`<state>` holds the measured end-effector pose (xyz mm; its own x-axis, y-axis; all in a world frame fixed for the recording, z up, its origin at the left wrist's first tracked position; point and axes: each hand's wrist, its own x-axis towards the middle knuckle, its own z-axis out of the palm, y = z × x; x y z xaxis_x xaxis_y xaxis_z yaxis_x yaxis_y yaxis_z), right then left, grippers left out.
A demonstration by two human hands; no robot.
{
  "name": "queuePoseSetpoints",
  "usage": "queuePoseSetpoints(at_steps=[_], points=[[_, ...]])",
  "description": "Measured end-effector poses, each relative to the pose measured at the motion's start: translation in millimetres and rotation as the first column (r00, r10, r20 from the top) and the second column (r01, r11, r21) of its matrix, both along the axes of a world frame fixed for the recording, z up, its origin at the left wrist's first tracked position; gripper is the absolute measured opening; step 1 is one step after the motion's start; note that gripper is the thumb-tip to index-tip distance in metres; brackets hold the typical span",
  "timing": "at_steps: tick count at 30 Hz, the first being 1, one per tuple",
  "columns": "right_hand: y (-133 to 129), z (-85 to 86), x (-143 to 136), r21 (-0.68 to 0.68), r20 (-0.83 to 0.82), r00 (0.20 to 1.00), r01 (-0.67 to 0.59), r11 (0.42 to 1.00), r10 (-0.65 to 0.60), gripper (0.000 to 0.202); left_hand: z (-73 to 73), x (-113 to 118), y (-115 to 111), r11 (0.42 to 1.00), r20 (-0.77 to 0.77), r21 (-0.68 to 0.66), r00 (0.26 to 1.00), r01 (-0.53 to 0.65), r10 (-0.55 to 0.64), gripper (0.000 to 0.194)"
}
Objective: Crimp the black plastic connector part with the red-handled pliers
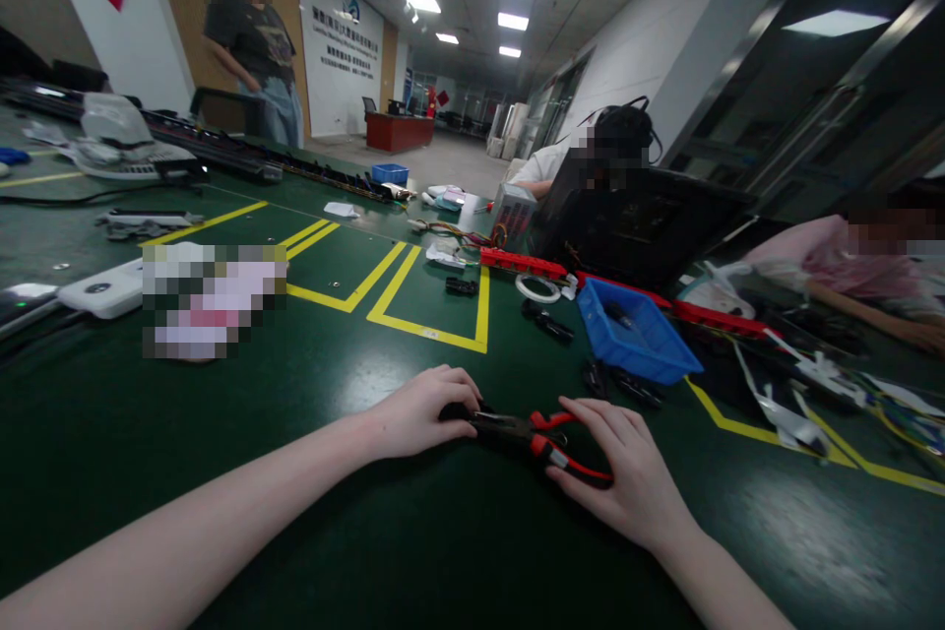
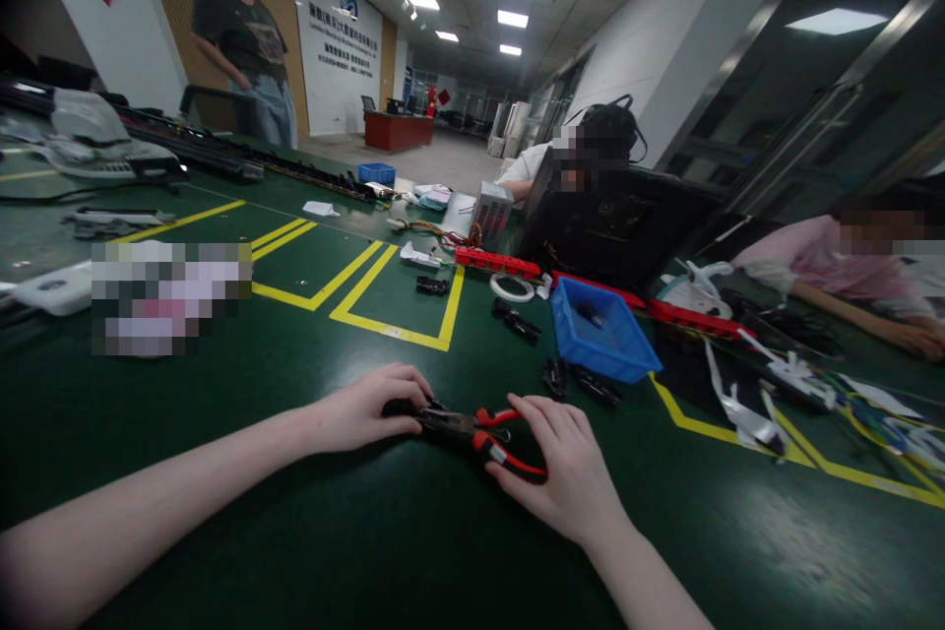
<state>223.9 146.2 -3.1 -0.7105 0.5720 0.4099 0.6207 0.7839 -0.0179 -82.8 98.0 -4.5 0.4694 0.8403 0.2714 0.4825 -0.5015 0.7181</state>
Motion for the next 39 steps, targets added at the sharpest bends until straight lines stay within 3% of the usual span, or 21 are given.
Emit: queuePoseSetpoints(at_steps=[6,11,16,24,39], points=[[-1.2,-2.3,-1.0,-0.072,0.021,0.999,0.03,0.997,-0.028,0.082,4.8,1.2,-1.6,0.999,0.068,-0.044,0.998,0.004,-0.001,0.006],[-4.3,0.8,-6.0,-0.089,0.05,0.998,0.035,0.995,-0.031,0.063,3.2,1.4,-1.1,0.999,0.072,-0.035,0.997,0.006,-0.003,0.003],[-5.5,4.5,-8.6,-0.022,0.043,0.999,-0.012,1.0,0.013,0.05,2.3,0.9,-0.8,1.0,0.062,-0.012,0.998,0.016,-0.015,0.003],[-5.8,3.5,-6.7,0.017,0.028,0.998,-0.051,0.999,0.05,0.047,2.0,0.7,-0.2,1.0,0.046,0.003,0.999,0.021,-0.022,0.005],[-7.1,3.3,-8.6,0.076,0.029,1.0,-0.013,0.997,0.011,0.047,2.4,0.1,-1.3,1.0,0.044,0.007,0.999,0.027,-0.028,0.009]])
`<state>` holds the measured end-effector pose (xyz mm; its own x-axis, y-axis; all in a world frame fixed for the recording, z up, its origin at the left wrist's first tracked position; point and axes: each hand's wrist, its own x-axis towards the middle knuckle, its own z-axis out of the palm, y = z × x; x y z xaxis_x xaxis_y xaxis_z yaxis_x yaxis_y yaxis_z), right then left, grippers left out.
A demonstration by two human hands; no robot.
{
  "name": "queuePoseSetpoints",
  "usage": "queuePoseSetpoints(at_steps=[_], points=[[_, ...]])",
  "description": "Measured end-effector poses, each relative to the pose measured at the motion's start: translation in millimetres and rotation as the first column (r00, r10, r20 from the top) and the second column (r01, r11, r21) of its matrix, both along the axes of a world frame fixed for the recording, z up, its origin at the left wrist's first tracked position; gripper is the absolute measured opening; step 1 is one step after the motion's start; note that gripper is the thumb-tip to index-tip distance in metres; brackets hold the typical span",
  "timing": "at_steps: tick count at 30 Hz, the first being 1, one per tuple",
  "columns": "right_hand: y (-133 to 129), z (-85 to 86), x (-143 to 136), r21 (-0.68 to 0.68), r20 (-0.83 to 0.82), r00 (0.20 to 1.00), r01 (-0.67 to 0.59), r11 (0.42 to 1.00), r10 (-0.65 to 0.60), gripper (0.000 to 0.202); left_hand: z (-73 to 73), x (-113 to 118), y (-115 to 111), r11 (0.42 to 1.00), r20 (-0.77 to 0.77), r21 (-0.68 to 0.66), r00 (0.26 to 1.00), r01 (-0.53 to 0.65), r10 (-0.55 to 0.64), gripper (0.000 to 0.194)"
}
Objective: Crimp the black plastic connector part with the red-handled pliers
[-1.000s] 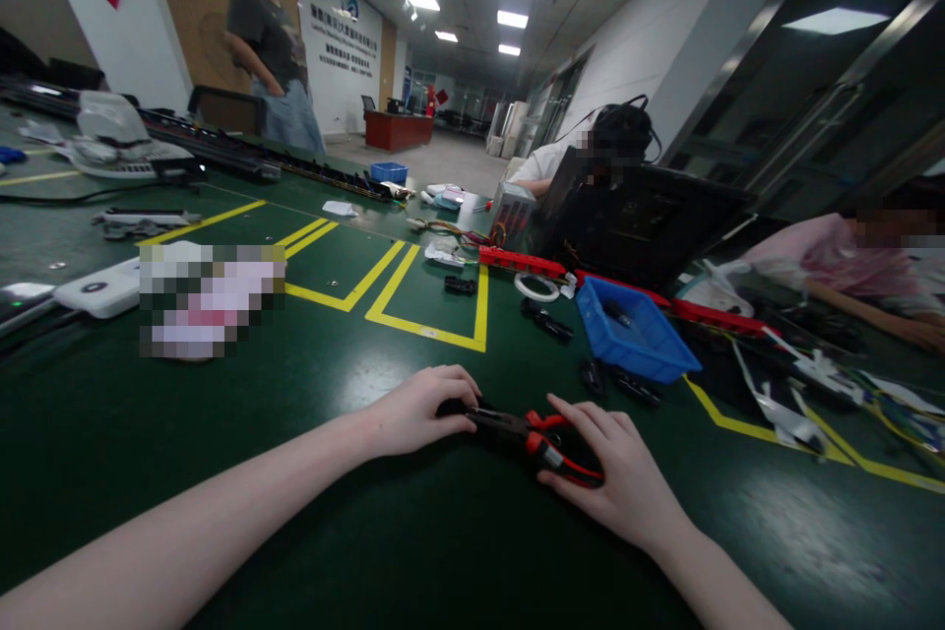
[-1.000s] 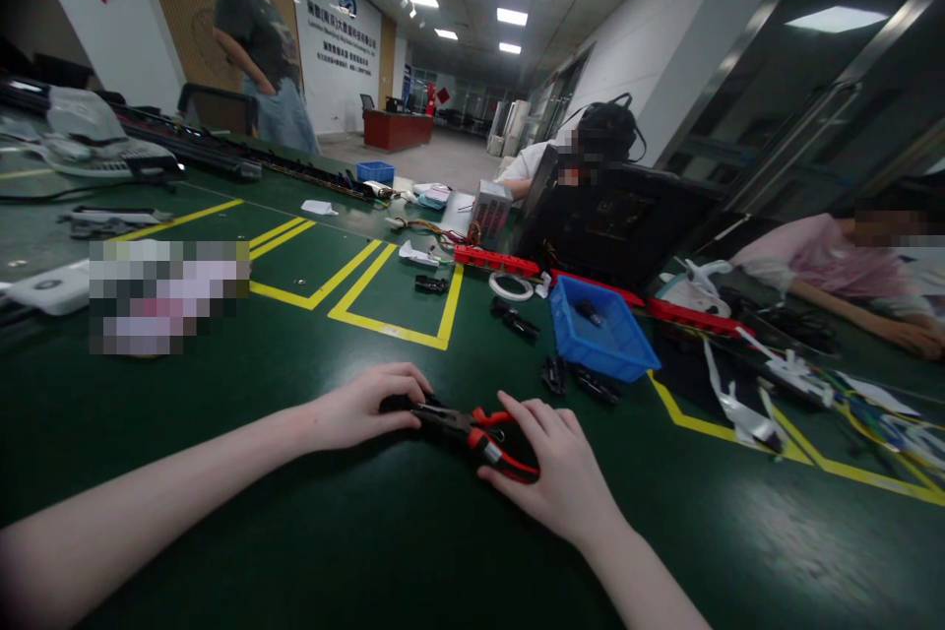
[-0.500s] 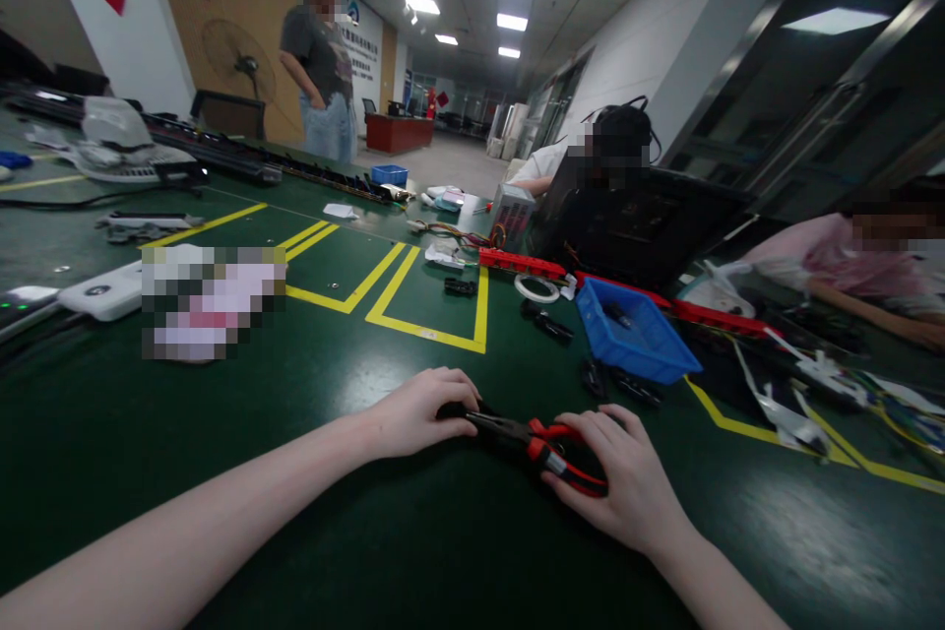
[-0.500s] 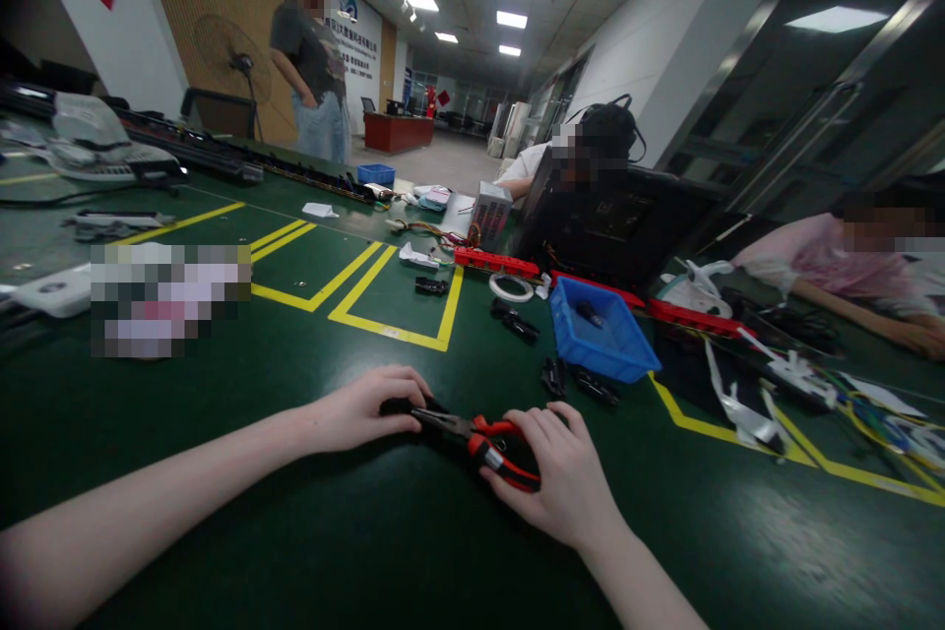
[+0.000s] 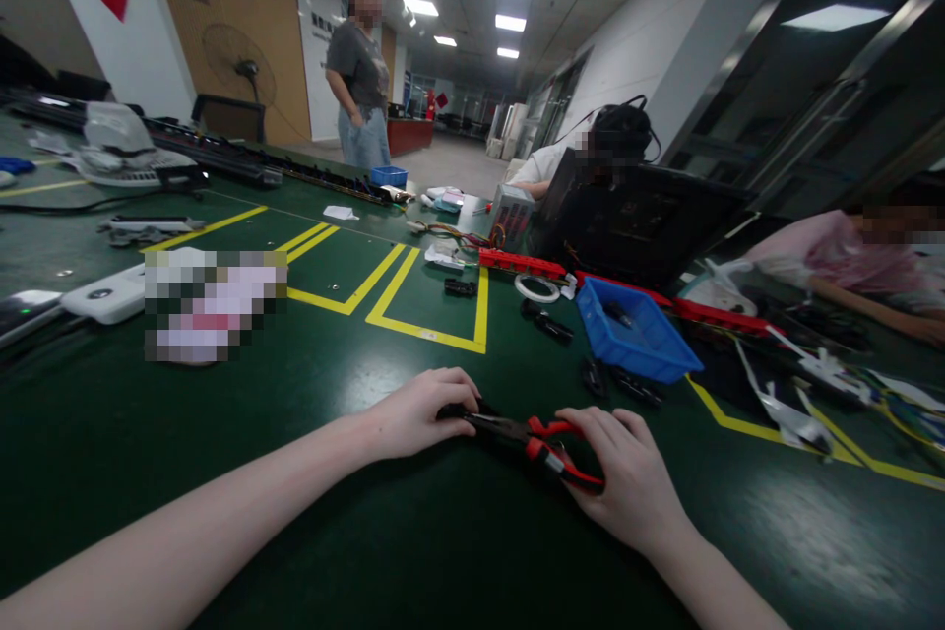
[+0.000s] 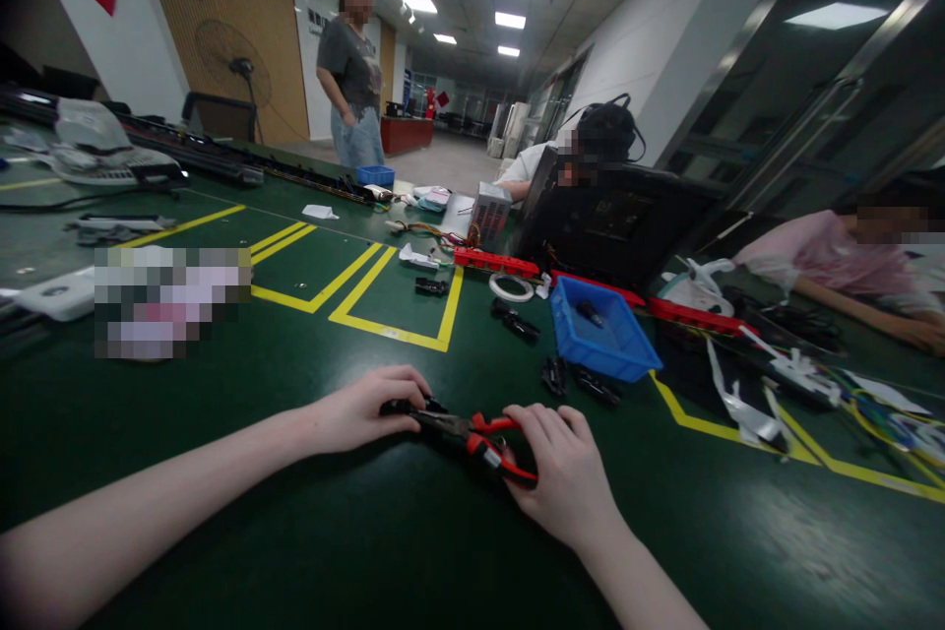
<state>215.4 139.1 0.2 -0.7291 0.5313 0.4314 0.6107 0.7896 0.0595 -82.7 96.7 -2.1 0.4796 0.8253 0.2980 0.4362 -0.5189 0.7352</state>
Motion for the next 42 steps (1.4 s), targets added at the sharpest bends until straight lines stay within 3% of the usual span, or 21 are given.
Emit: queuePoseSetpoints(at_steps=[15,25,42], points=[[8.0,-4.6,6.0,0.091,-0.043,0.999,0.029,0.995,-0.026,0.05,-1.0,2.1,1.2,0.995,0.053,-0.024,0.994,-0.094,0.095,0.005],[4.6,-2.0,3.0,0.084,-0.02,1.0,0.014,0.996,-0.012,0.048,1.9,1.6,-0.9,0.996,0.033,-0.046,0.996,-0.079,0.081,0.006],[4.8,-3.1,4.6,-0.062,-0.018,0.999,-0.031,0.998,0.03,0.043,-2.7,1.5,0.6,0.999,0.016,0.008,0.999,-0.041,0.041,0.009]])
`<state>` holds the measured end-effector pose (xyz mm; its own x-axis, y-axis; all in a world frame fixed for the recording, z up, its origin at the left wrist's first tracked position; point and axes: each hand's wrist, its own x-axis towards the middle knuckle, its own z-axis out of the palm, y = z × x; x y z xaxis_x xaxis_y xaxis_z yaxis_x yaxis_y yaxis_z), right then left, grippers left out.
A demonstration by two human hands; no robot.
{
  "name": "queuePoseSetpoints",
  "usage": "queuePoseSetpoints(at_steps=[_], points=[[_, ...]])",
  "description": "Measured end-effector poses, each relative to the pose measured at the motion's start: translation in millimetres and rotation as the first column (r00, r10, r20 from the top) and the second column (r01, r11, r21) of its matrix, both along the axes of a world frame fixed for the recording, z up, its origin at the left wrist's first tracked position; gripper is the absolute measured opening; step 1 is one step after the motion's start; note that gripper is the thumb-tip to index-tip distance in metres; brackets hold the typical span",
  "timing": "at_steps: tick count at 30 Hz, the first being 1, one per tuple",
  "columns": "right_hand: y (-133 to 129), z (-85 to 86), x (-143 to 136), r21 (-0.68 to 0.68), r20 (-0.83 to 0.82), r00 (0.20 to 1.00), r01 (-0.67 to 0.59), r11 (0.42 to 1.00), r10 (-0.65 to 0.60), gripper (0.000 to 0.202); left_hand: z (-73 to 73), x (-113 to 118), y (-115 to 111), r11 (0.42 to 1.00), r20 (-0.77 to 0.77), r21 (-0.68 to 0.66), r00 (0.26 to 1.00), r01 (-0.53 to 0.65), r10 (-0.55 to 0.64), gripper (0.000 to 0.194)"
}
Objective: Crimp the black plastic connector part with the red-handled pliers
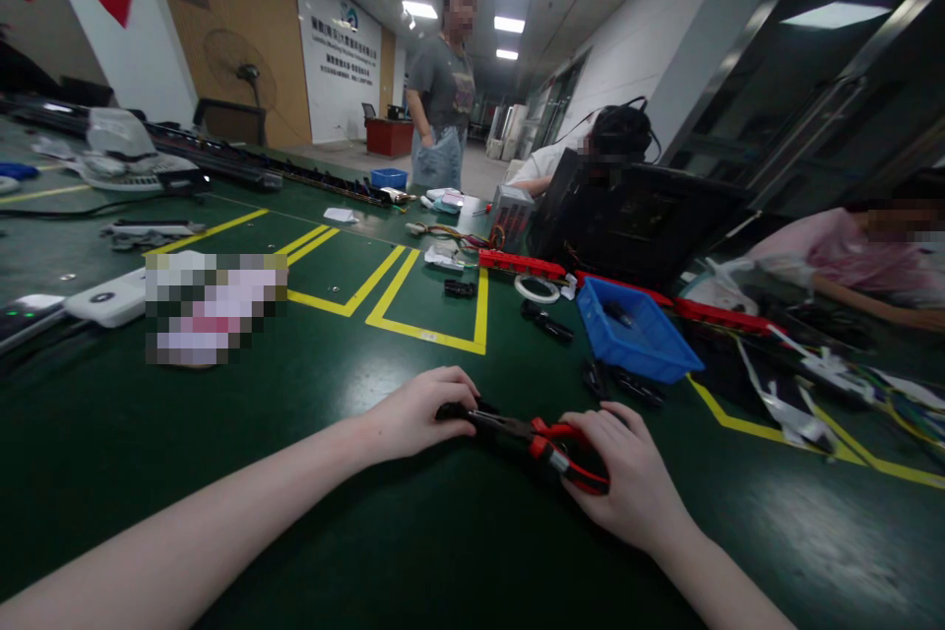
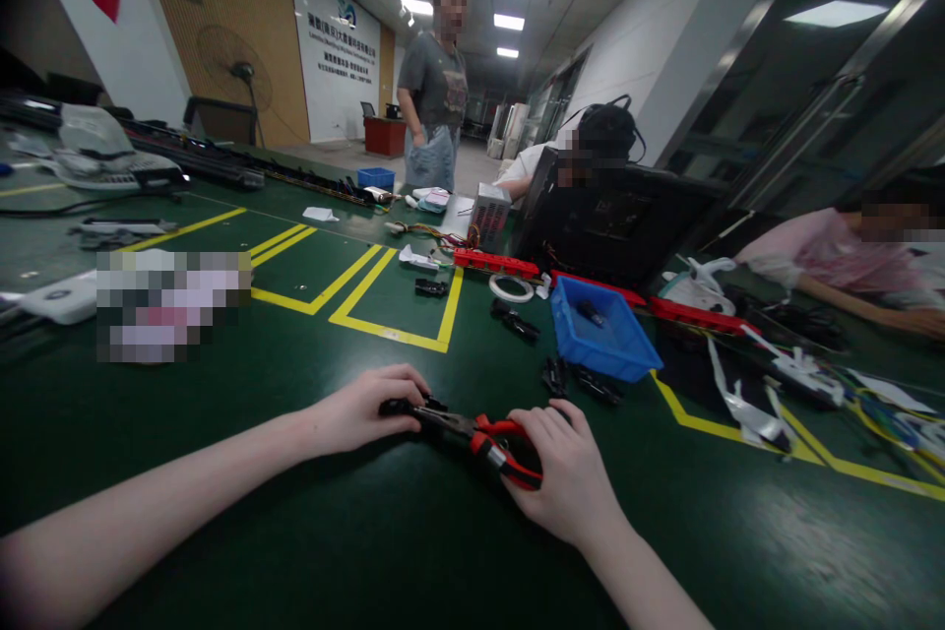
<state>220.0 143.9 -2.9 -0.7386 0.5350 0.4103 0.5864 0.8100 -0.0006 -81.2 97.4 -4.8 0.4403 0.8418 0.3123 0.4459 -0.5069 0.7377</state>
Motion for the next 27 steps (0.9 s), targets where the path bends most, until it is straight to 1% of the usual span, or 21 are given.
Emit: queuePoseSetpoints(at_steps=[4,9,12,19,23,27], points=[[0.0,-0.9,0.6,-0.018,-0.005,1.0,0.011,1.0,-0.011,0.043,0.8,-0.1,0.1,1.0,0.013,-0.013,1.0,0.002,-0.002,0.008],[0.9,-1.5,1.2,-0.036,0.003,1.0,0.028,0.999,-0.028,0.043,2.0,-1.3,-0.5,0.998,0.029,-0.065,0.999,0.022,-0.02,0.011],[0.9,-0.6,1.4,-0.035,0.015,0.999,0.029,0.999,-0.028,0.043,2.2,-1.5,-0.5,0.997,0.028,-0.067,0.999,0.028,-0.026,0.011],[-2.0,3.2,-0.5,0.024,0.024,0.999,0.024,0.999,-0.024,0.041,-1.0,-2.4,1.8,0.998,0.012,-0.05,0.999,0.031,-0.031,0.009],[-1.4,2.0,-0.3,0.053,0.022,0.999,0.022,0.998,-0.023,0.045,-3.4,-2.1,2.5,0.999,0.003,-0.036,1.0,0.021,-0.021,0.009],[0.6,-0.5,2.2,0.09,0.001,1.0,0.023,0.996,-0.023,0.05,-2.5,-0.9,2.0,0.999,0.022,-0.047,1.0,0.016,-0.015,0.009]])
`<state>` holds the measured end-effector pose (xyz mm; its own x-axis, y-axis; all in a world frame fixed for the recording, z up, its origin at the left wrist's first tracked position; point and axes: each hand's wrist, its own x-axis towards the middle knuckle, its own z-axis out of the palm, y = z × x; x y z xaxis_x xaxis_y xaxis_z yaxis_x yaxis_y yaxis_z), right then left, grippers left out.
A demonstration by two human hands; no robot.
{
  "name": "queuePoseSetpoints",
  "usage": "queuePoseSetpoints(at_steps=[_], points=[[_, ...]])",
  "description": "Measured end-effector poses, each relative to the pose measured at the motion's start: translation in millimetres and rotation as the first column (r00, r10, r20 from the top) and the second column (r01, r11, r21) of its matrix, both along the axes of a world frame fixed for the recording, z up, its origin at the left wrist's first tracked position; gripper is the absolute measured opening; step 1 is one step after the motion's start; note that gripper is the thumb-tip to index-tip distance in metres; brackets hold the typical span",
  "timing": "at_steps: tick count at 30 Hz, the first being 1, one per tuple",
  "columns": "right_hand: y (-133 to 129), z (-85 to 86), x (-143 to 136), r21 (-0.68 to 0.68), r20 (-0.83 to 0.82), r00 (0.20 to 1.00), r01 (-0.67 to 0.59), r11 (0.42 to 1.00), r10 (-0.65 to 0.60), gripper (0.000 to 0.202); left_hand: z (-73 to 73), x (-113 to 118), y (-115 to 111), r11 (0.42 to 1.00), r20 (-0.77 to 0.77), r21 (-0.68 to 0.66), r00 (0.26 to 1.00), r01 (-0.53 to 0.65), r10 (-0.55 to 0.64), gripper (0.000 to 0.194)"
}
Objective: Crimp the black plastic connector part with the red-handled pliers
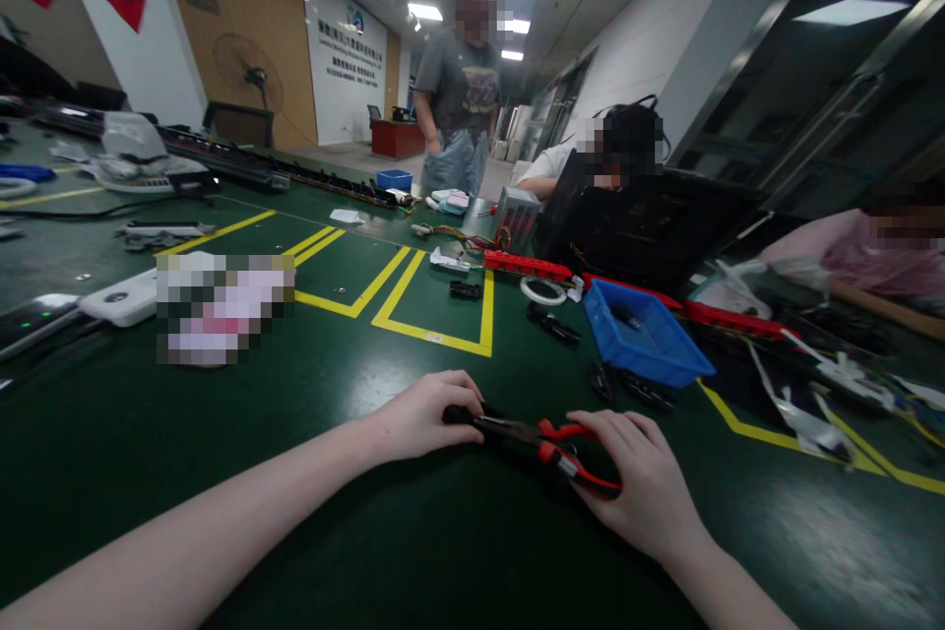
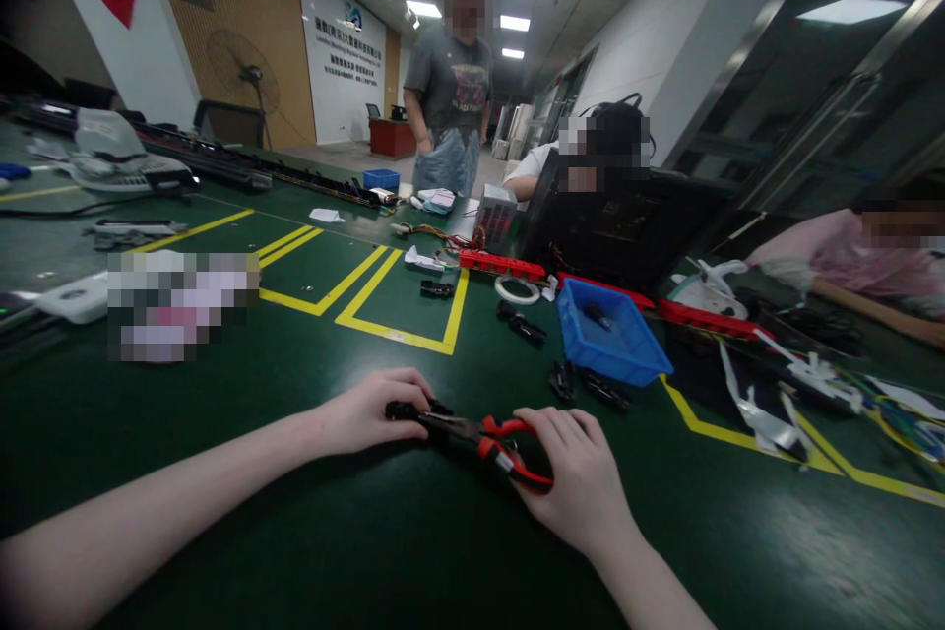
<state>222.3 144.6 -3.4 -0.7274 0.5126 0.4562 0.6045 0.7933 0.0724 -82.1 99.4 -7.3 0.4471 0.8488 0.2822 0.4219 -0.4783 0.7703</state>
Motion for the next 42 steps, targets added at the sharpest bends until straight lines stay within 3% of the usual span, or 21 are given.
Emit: queuePoseSetpoints(at_steps=[9,42], points=[[1.8,1.8,0.5,0.002,-0.053,0.998,0.024,1.0,-0.024,0.05,3.2,-0.2,-1.4,0.998,0.023,-0.033,0.999,-0.045,0.045,0.007],[2.9,2.4,3.8,-0.03,-0.012,1.0,0.006,1.0,-0.006,0.046,3.9,-2.4,1.4,0.998,0.067,-0.055,0.998,-0.015,0.019,0.009]])
